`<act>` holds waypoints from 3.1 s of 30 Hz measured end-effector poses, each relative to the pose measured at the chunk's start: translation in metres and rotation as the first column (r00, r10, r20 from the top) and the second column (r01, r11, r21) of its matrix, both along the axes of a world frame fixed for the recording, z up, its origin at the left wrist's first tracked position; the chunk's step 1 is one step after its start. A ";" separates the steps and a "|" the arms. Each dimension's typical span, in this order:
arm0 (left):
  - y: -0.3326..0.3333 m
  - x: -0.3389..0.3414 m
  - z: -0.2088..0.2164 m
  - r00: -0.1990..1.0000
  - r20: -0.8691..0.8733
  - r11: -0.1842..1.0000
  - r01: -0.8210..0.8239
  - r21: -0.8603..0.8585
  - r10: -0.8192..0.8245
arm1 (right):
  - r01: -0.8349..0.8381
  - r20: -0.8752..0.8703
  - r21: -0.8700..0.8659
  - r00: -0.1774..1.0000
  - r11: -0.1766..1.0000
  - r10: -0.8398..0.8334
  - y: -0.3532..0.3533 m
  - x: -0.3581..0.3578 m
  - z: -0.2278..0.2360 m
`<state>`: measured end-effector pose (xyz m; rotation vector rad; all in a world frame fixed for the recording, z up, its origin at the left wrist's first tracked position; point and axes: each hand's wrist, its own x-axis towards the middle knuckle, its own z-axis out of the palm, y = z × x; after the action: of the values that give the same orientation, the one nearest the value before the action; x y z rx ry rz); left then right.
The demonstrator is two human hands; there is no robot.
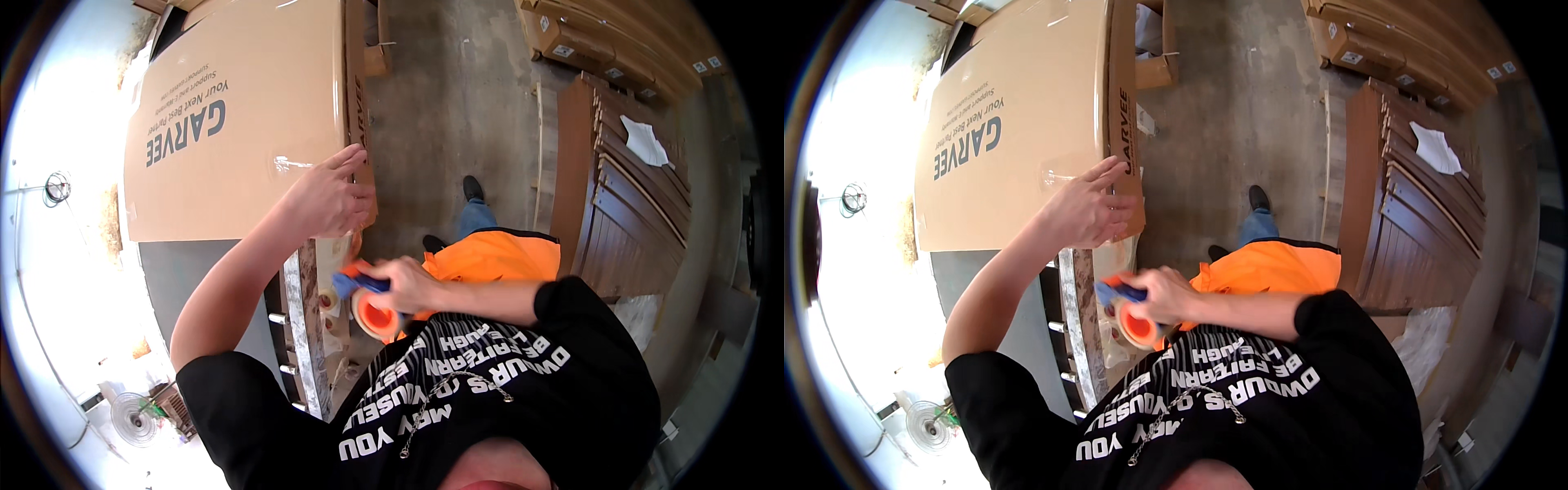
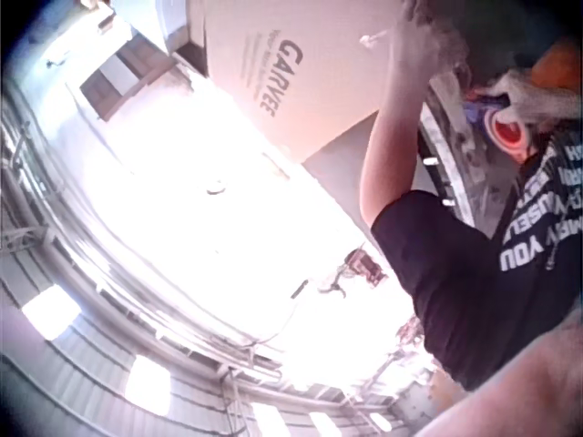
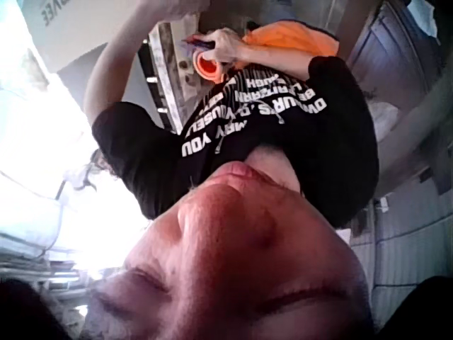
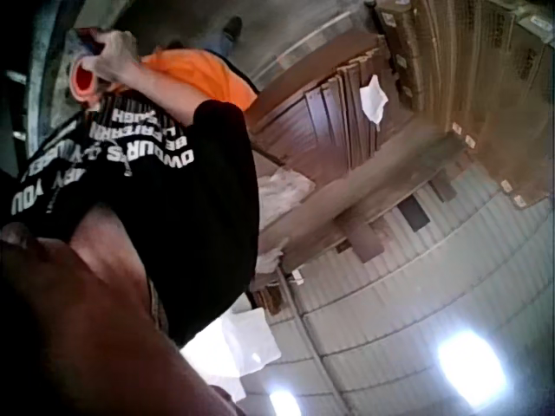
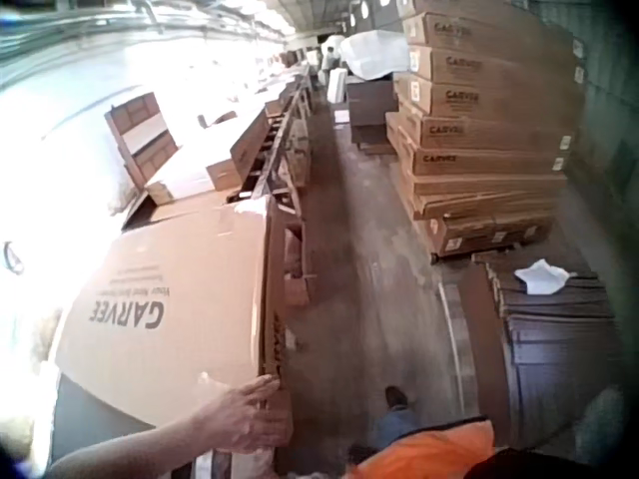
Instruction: The person places a white panel into a cardboard box, folds the box flaps over it, and seals the edges using a tape dispenser. The person repeats these actions for a second package on a conveyor belt.
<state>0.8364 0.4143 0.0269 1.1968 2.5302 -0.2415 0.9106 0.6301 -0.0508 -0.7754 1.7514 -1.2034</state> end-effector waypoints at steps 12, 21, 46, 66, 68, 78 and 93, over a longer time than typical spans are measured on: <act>-0.005 0.045 -0.026 0.942 -0.104 0.944 -0.306 0.124 0.318 | -0.193 0.165 -0.059 0.966 0.979 0.200 0.027 -0.042 -0.103; -0.010 0.048 -0.037 0.929 -0.063 0.882 -0.323 0.344 0.364 | 0.397 0.335 -0.282 0.894 0.873 -0.299 0.012 -0.093 -0.065; 0.024 0.000 -0.013 0.828 0.033 0.817 -0.557 0.150 0.559 | 0.504 -0.176 -0.275 0.811 0.819 -0.558 0.154 -0.263 -0.036; -0.042 -0.364 -0.032 0.083 -0.204 0.127 -0.969 0.211 0.975 | 0.220 0.568 -0.211 0.820 0.952 -0.063 -0.084 -0.618 -0.086; -0.040 -0.363 -0.032 0.060 -0.208 0.100 -0.977 0.188 0.976 | 0.070 0.574 -0.310 0.808 0.948 0.128 -0.135 -0.637 -0.091; -0.037 -0.344 -0.030 -0.015 -0.168 0.022 -0.976 0.215 0.986 | -0.800 0.307 -0.333 0.408 0.499 0.860 -0.291 -0.658 -0.049; -0.036 -0.341 -0.031 -0.014 -0.176 0.030 -0.969 0.245 0.984 | -0.887 0.344 -0.107 0.391 0.450 0.854 -0.156 -0.620 -0.095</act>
<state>0.4953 0.3780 -0.0040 -1.0224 2.9048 0.0457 0.2907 0.4745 -0.1458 -1.1372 0.8069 -0.4394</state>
